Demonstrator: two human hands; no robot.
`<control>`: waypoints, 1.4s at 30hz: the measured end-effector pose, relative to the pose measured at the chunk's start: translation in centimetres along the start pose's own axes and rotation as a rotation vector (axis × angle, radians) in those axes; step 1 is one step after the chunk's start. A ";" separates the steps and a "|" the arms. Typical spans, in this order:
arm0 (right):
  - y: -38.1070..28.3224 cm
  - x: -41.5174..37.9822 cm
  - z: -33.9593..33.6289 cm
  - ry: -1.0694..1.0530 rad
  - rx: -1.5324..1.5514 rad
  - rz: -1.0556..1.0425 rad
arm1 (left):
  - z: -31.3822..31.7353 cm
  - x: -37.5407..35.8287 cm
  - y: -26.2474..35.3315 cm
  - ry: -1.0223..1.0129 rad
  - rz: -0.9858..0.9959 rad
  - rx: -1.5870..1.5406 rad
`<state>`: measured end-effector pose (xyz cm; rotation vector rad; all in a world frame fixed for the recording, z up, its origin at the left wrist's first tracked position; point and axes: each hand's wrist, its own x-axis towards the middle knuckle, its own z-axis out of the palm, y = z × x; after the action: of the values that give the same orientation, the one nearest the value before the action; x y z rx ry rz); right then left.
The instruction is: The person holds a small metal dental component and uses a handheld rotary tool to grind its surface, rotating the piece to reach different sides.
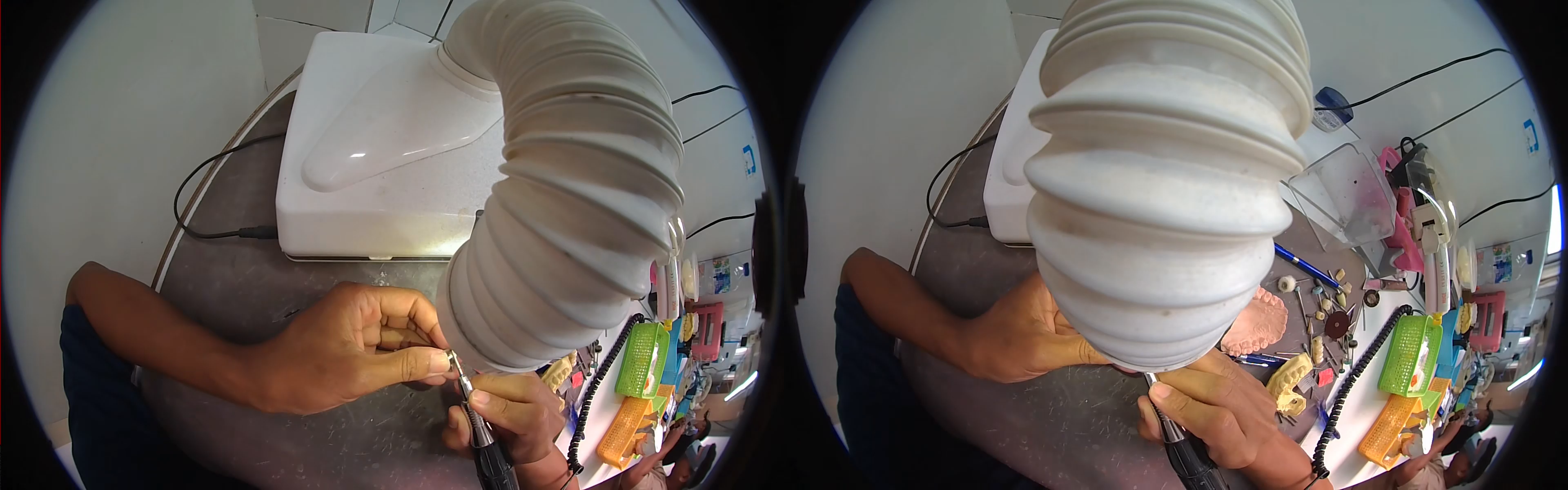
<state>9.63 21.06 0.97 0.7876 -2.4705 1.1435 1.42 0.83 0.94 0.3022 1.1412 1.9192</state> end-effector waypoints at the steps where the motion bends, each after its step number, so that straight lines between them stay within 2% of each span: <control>1: 0.1 -0.2 0.0 -0.023 0.035 0.030 | 0.0 0.0 0.0 0.003 0.003 -0.003; 7: -0.2 0.6 0.1 0.010 -0.050 -0.037 | 0.0 0.1 -0.3 0.000 0.018 -0.052; 25: -0.9 0.6 -0.1 -0.005 0.009 0.033 | 0.0 0.0 0.0 0.001 -0.045 -0.055; 38: -0.3 0.7 0.1 0.026 -0.063 -0.046 | 0.0 0.0 0.0 0.008 -0.049 -0.076; 42: -0.9 0.7 -0.2 -0.001 -0.013 0.013 | 0.0 0.1 0.1 0.000 -0.053 -0.079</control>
<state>9.61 20.45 1.95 0.7698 -2.4844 1.1302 1.34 0.88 0.97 0.2268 1.0603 1.9122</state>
